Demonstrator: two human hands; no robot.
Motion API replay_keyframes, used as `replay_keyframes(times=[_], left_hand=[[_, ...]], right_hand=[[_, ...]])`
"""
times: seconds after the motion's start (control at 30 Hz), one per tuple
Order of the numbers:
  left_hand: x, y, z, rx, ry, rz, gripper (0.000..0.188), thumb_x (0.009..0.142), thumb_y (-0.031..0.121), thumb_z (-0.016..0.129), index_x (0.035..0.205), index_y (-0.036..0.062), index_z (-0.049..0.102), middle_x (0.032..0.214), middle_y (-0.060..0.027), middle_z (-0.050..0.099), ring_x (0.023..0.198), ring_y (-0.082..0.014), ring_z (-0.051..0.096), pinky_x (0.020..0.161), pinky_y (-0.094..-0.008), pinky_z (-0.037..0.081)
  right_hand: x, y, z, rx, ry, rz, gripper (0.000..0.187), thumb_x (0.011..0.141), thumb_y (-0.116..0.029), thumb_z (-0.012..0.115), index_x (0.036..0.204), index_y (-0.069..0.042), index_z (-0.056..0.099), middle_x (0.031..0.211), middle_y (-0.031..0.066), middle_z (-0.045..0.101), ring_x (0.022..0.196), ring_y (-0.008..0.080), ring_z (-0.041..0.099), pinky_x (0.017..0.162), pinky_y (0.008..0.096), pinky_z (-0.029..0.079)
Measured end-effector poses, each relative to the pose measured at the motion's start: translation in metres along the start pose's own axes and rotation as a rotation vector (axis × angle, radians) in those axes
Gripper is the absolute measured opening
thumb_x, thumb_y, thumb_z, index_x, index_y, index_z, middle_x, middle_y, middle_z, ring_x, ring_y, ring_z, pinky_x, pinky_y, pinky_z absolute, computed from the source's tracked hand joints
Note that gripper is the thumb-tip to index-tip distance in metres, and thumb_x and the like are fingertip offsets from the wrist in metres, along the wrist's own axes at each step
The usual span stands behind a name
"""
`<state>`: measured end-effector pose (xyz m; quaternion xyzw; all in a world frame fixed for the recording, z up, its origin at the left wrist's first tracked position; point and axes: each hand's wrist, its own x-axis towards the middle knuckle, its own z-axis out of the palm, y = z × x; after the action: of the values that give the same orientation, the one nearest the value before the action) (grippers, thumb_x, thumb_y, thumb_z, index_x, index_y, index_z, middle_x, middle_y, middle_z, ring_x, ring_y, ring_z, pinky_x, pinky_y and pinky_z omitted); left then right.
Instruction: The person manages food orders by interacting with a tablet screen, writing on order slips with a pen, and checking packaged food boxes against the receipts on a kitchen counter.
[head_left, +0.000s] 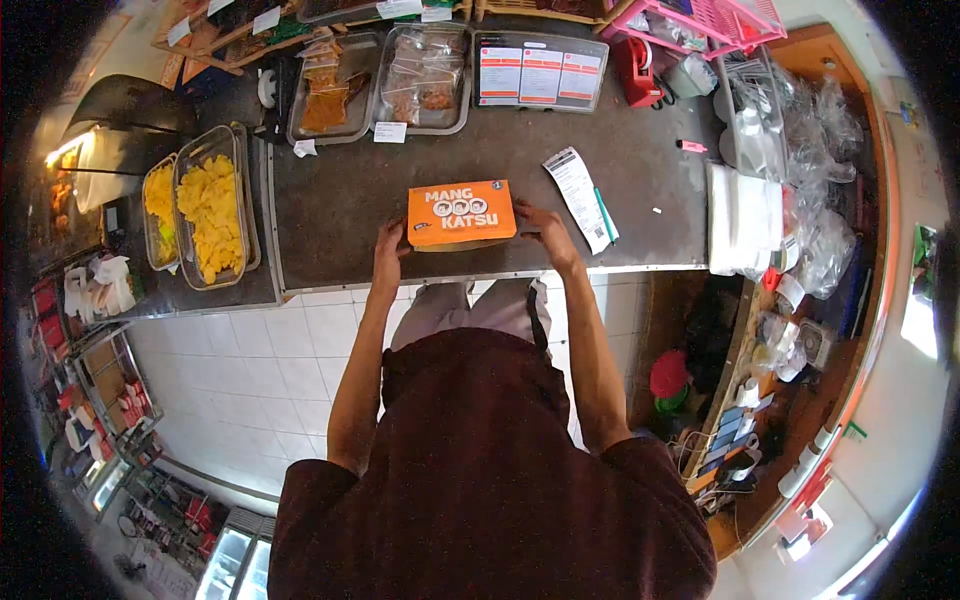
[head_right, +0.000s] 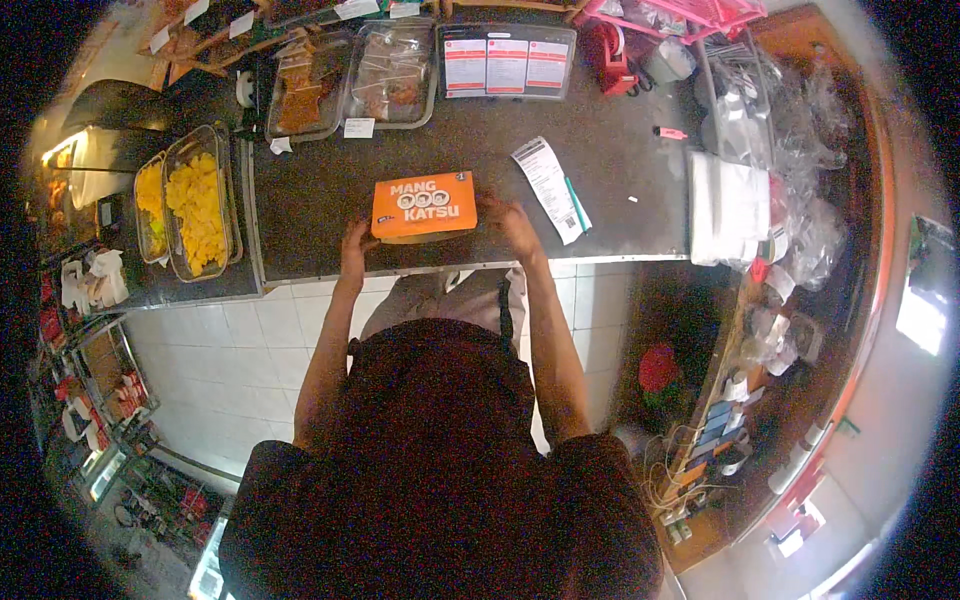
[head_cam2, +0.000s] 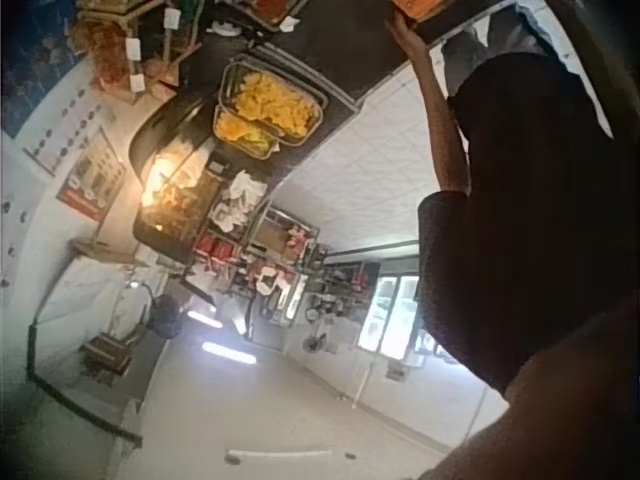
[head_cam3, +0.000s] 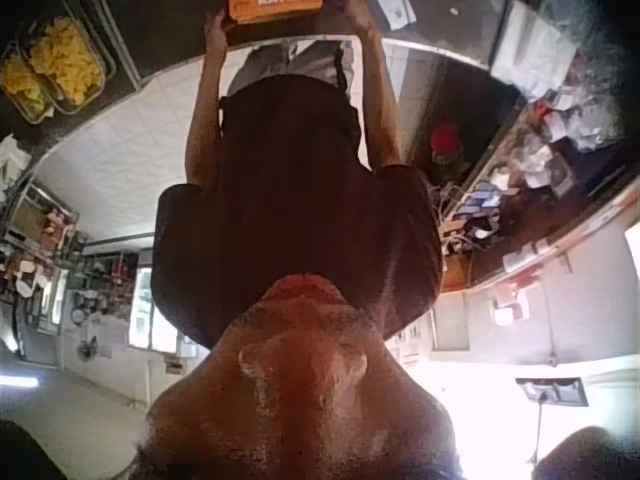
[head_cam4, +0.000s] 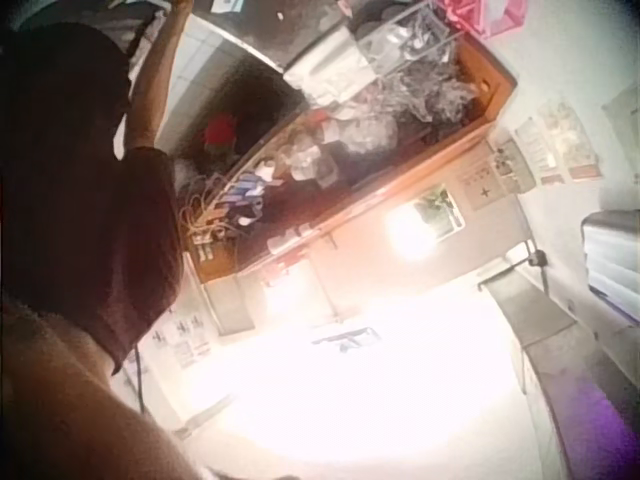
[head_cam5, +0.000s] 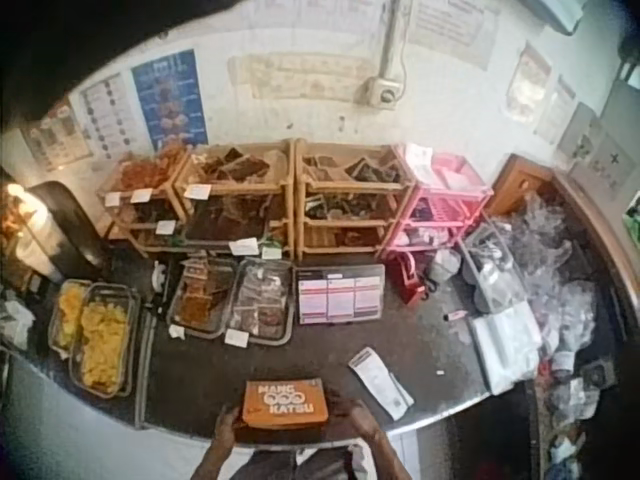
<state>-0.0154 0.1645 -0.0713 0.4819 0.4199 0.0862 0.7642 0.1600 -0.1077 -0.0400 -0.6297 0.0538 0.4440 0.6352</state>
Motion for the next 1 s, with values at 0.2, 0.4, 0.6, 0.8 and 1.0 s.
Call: replay_keyframes(times=[0.2, 0.4, 0.6, 0.8, 1.0], left_hand=[[-0.006, -0.004, 0.009, 0.897, -0.209, 0.346, 0.049, 0.098, 0.025, 0.056, 0.138, -0.0011, 0.048, 0.139, -0.0231, 0.046, 0.115, -0.0313, 0.058, 0.095, -0.0375, 0.049], [-0.029, -0.003, 0.009, 0.825, -0.235, 0.584, 0.05, 0.095, 0.021, 0.063, 0.142, 0.0098, 0.05, 0.137, -0.0283, 0.049, 0.114, -0.0393, 0.06, 0.085, -0.0403, 0.055], [-0.025, -0.025, -0.007, 0.874, -0.181, 0.659, 0.052, 0.092, 0.012, 0.063, 0.143, 0.015, 0.051, 0.141, -0.0284, 0.047, 0.12, -0.041, 0.057, 0.095, -0.0418, 0.05], [-0.043, 0.002, 0.034, 1.515, -0.217, 0.963, 0.063, 0.094, 0.028, 0.06, 0.15, 0.0106, 0.038, 0.159, -0.0188, 0.025, 0.148, -0.0321, 0.022, 0.115, -0.0602, 0.017], [-0.002, -0.005, 0.043, 1.549, -0.432, 1.281, 0.044, 0.092, 0.024, 0.062, 0.133, 0.0072, 0.057, 0.147, -0.0098, 0.049, 0.14, -0.0299, 0.04, 0.113, -0.0534, 0.03]], right_hand=[[-0.011, 0.015, 0.029, -0.64, 0.225, -0.36, 0.045, 0.089, -0.025, 0.069, 0.129, -0.005, 0.062, 0.108, 0.0193, 0.071, 0.098, 0.0221, 0.069, 0.084, 0.0363, 0.052], [-0.028, 0.032, 0.039, -0.675, 0.305, -0.533, 0.041, 0.082, -0.012, 0.071, 0.123, -0.01, 0.068, 0.102, 0.0221, 0.07, 0.09, 0.0333, 0.071, 0.08, 0.0394, 0.054], [-0.029, 0.053, 0.052, -0.83, 0.29, -0.651, 0.051, 0.08, -0.001, 0.066, 0.131, -0.009, 0.062, 0.11, 0.0252, 0.067, 0.105, 0.0381, 0.065, 0.091, 0.0402, 0.051], [-0.038, 0.067, 0.028, -1.177, 0.17, -0.599, 0.069, 0.091, -0.012, 0.056, 0.153, -0.026, 0.03, 0.146, 0.0313, 0.04, 0.135, 0.0515, 0.035, 0.109, 0.0527, 0.037], [-0.033, 0.008, -0.016, -1.053, -0.029, -0.604, 0.055, 0.082, -0.014, 0.068, 0.136, -0.012, 0.057, 0.131, 0.0213, 0.057, 0.117, 0.0355, 0.058, 0.101, 0.0434, 0.043]])
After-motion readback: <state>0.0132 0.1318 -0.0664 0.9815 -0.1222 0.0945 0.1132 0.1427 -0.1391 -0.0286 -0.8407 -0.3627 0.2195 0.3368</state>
